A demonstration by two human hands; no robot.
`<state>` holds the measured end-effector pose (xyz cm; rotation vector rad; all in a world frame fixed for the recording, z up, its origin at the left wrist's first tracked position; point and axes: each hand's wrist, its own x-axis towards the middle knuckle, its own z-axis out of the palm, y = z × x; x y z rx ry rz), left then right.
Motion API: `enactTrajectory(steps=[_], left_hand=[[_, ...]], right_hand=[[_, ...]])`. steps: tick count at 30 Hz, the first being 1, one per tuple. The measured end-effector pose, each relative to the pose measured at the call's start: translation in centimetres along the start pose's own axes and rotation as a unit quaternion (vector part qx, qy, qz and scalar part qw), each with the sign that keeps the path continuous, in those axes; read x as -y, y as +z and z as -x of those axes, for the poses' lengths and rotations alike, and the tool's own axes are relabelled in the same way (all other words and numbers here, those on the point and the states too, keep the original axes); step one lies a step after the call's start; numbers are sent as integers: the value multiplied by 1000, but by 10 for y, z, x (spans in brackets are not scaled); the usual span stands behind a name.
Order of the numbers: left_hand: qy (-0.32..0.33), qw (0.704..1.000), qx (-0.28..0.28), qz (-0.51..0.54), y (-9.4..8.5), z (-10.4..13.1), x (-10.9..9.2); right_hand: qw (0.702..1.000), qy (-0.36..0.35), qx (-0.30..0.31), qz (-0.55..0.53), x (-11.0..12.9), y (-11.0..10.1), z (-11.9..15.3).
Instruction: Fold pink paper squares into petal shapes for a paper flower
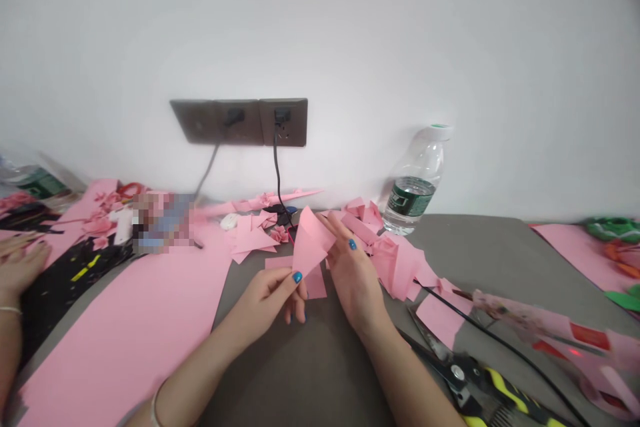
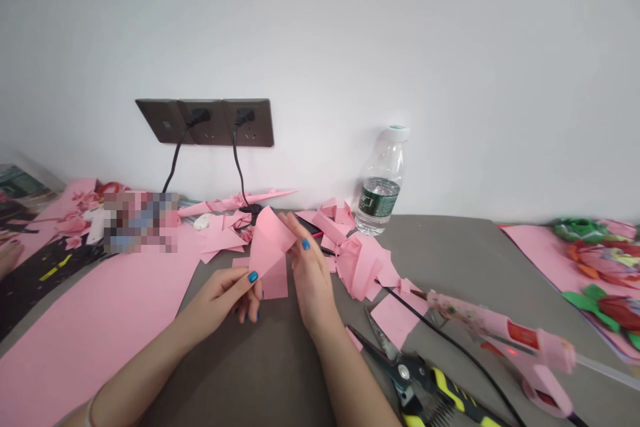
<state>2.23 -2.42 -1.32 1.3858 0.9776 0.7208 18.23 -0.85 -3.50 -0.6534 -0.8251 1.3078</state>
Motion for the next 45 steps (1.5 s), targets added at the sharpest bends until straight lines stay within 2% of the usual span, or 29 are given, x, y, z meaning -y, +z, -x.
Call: enactTrajectory(steps=[3,5,7,10,12,16,18,21,23,25,35,45], left_hand=[[-3,1000,-24,18,-1,-2,0],[4,999,-41,32,-2,-2,0],[16,998,-53,40,-2,-2,1],[24,998,-55,30,-2,-1,1],[24,999,-44,12,-1,0,1],[26,999,-16,-41,0,0,0],[33,996,-32,-71,-1,0,0],[62,988,-119,-82,-6,-1,1],[76,980,-179,-52,-9,-2,3],[78,975,-209,-15,-11,-2,5],[83,970,-227,8,-9,0,7],[89,970,-226,-4,-8,0,3]], right_hand=[[999,7,-34,-31,3,-1,-3],[998,28,-29,-42,2,-1,-3],[998,55,22,-32,-2,1,0],[988,85,129,25,-5,7,6],[982,91,155,50,-7,10,10],[987,71,119,87,-7,11,11],[986,37,108,126,-6,11,10],[974,-22,120,193,-2,12,10],[963,-34,146,224,0,12,11],[955,-33,164,245,1,12,12],[950,-41,139,275,-1,12,14],[953,-34,162,253,4,13,14]])
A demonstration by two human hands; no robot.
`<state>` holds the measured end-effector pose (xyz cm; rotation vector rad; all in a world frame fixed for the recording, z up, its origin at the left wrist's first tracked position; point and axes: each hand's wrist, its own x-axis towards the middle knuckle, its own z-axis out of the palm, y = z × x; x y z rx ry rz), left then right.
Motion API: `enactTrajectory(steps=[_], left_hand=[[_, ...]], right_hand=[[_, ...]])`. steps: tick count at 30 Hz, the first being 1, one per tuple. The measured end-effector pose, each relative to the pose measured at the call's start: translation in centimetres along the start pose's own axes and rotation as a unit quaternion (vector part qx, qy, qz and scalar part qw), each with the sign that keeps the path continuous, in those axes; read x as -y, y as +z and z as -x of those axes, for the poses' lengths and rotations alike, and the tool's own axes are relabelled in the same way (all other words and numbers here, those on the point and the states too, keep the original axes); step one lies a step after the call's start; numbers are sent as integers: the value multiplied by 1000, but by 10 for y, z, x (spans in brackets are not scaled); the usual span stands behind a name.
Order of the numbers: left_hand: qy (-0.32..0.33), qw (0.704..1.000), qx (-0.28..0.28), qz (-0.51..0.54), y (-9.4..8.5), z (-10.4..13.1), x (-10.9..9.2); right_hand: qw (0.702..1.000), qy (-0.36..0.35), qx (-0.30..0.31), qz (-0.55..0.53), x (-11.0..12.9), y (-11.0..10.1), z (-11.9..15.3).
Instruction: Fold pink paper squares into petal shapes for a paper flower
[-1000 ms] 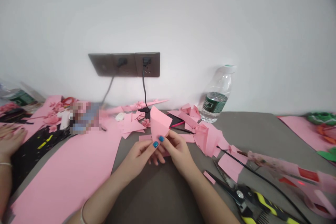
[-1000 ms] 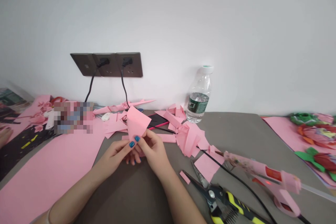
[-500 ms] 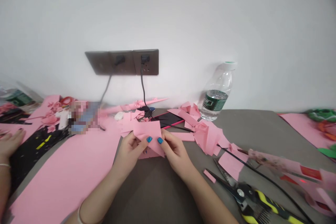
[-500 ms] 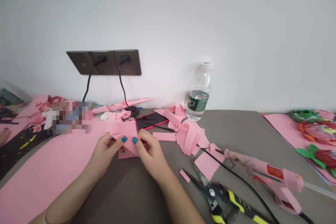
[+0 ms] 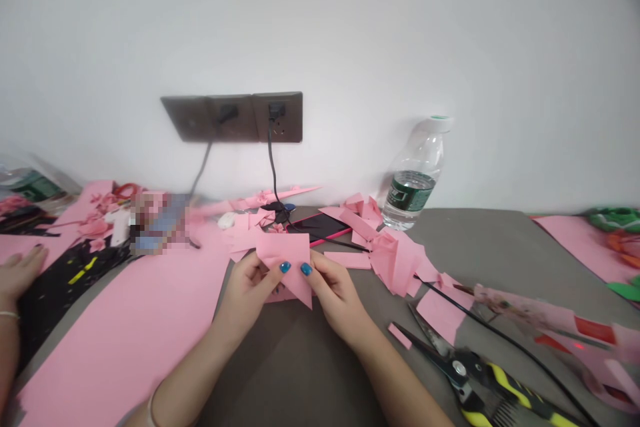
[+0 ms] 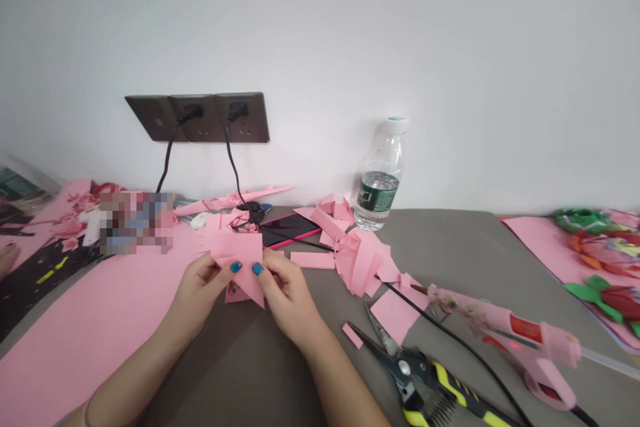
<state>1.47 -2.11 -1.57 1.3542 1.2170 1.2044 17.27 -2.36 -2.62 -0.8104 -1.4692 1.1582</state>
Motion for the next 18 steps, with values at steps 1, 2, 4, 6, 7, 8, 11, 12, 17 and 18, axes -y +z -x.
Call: enactTrajectory(steps=[1,2,4,6,7,8,11,12,17,18], left_hand=[[-1,1000,2,-1,0,0,1],[-1,1000,6,-2,-1,1,1],[0,1000,12,-9,-2,1,2],[5,1000,12,-24,-3,2,2],[9,999,9,-37,-3,2,2],[14,998,6,-55,-3,2,1],[39,993,-1,-113,-5,3,-2],[46,991,-4,-126,-5,3,-3],[49,989,-14,-136,-5,6,-3],[48,990,-16,-134,-5,6,-2]], right_hand=[[1000,1,0,-1,0,0,0],[1000,2,-1,-2,0,0,0],[1000,7,-1,-9,1,-1,0],[1000,12,4,-23,1,-1,0],[999,14,7,-31,1,-1,0],[999,17,7,-37,1,-1,0],[998,32,3,-46,0,0,0],[998,37,5,-47,0,1,0],[997,44,32,-56,2,2,0],[997,44,37,-59,2,2,0]])
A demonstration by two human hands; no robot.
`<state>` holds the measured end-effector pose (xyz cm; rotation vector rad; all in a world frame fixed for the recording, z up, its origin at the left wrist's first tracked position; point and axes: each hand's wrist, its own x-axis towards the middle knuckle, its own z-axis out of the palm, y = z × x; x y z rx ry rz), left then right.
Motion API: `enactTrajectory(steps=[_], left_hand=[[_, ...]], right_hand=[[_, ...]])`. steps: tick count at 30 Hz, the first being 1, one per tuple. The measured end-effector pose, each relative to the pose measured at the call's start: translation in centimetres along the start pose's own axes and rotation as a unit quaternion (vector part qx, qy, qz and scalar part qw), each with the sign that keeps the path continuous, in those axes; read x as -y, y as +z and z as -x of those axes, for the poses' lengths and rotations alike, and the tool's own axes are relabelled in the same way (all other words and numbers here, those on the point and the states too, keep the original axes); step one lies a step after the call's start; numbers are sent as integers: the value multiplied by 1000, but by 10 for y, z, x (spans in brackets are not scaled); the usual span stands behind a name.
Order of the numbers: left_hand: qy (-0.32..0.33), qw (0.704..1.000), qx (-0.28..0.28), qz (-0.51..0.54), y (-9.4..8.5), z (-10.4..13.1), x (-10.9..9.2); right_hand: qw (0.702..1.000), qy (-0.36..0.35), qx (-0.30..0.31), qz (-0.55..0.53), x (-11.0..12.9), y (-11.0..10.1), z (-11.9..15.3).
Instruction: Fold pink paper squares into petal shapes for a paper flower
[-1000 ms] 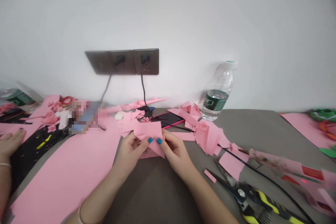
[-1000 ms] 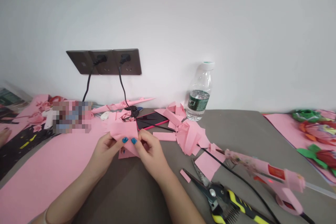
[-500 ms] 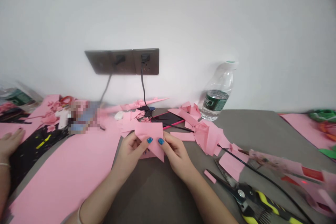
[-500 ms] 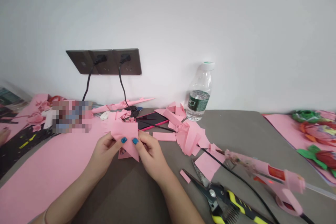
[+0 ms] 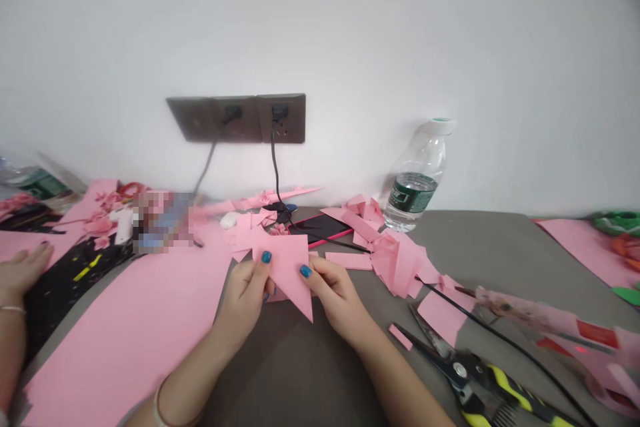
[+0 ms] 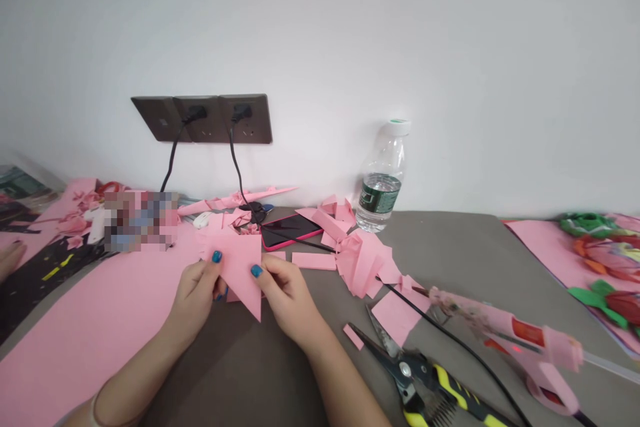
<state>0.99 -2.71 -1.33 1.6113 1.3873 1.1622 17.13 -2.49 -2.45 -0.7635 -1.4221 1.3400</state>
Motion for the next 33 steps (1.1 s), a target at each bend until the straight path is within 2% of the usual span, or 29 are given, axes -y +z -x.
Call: enactTrajectory(steps=[3,8,10,12,15,17,20,23,26,30,33], left_hand=[[-11,1000,-17,22,0,-1,1],[-5,989,-93,117,-5,-9,6],[-2,989,-76,129,-5,-11,9],[-16,993,-20,113,-3,-10,9],[-18,996,68,52,3,-5,6],[-2,996,85,23,5,-3,3],[12,998,48,29,5,-2,3],[-2,998,-9,54,3,-1,6],[-14,998,-37,58,1,-1,8],[5,999,-40,28,0,-5,4],[33,999,-6,-5,-1,-7,2]], right_hand=[[1000,-3,-2,-3,0,-1,0],[999,-1,-44,-6,-4,-3,0],[998,5,-54,-13,-6,-3,1],[998,4,-60,-21,-6,-3,1],[999,-6,-38,-30,-5,-3,0],[999,-9,-22,-28,-3,-2,-1],[1000,-1,-9,-7,-1,-2,-1],[999,-1,27,44,-1,-1,0],[996,1,49,70,-1,-1,1],[996,10,56,75,-1,-2,2],[998,23,32,50,0,-2,2]])
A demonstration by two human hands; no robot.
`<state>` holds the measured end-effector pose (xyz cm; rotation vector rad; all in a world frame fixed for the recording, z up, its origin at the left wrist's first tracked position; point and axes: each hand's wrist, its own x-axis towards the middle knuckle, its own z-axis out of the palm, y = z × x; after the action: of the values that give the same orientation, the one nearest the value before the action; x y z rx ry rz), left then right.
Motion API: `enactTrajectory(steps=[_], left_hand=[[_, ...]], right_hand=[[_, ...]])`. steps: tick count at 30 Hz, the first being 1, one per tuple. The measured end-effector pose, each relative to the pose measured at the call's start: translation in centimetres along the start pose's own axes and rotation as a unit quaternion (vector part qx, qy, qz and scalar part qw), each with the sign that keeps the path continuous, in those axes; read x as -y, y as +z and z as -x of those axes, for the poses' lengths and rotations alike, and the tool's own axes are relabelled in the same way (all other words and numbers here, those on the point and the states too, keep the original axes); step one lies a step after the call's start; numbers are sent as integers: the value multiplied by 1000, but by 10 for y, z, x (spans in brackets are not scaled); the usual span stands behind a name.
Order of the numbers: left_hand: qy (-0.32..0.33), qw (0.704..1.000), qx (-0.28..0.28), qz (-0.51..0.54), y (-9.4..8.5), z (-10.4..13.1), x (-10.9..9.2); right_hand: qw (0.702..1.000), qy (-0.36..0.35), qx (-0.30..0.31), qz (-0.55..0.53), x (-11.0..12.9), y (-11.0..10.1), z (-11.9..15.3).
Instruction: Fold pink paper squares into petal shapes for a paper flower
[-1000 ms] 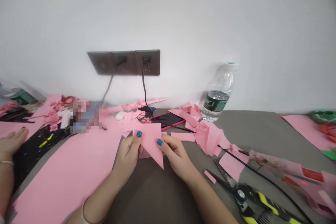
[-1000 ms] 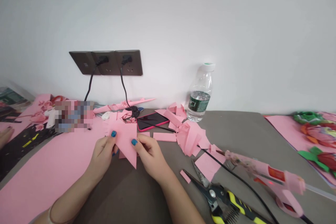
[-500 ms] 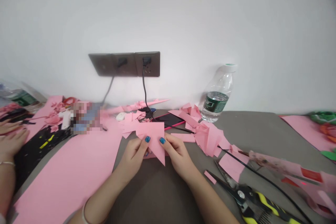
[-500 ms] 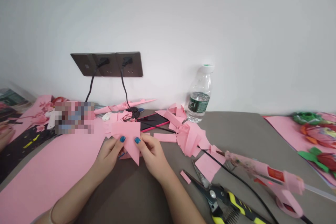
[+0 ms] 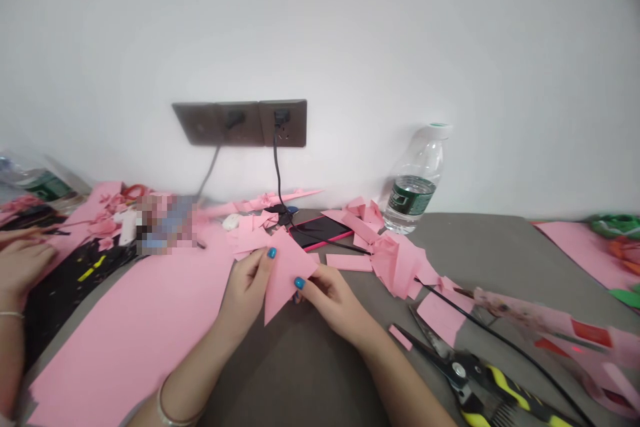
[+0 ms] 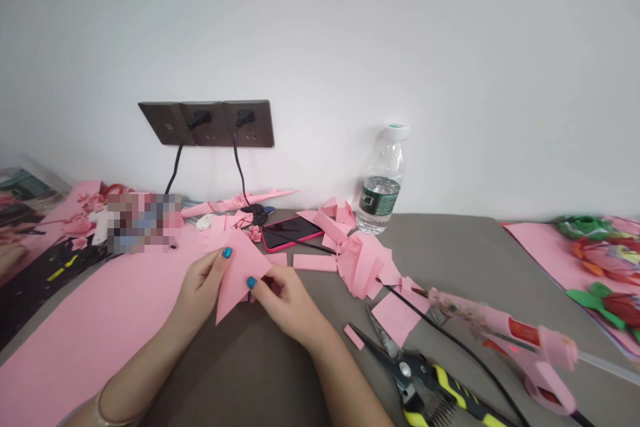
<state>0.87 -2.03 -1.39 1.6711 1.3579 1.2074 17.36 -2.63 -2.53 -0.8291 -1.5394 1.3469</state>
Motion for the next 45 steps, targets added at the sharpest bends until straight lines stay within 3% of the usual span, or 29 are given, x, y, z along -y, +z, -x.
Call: enactTrajectory(steps=[5,12,18,23,30,36,39,45], left_hand=[[8,998,57,-1,1,3,0],[16,997,70,-13,1,1,-2],[52,978,187,-70,3,2,-3],[50,972,208,-95,6,2,-2],[18,972,222,-72,4,0,-6],[28,960,261,-94,0,0,-5],[36,970,220,-93,-5,-4,-2],[3,998,44,-40,-16,-12,0]], right_hand=[[999,16,-31,-39,0,1,-1],[997,14,-56,-56,-1,-4,-2],[996,15,-33,-78,0,-11,-6],[997,-3,-55,-48,-4,-9,-8],[990,-37,-122,-58,-11,-5,-7],[949,-8,-274,-156,-17,-15,-9],[939,-21,-298,-170,-15,-17,-10],[907,9,-349,-234,-10,-24,-10]])
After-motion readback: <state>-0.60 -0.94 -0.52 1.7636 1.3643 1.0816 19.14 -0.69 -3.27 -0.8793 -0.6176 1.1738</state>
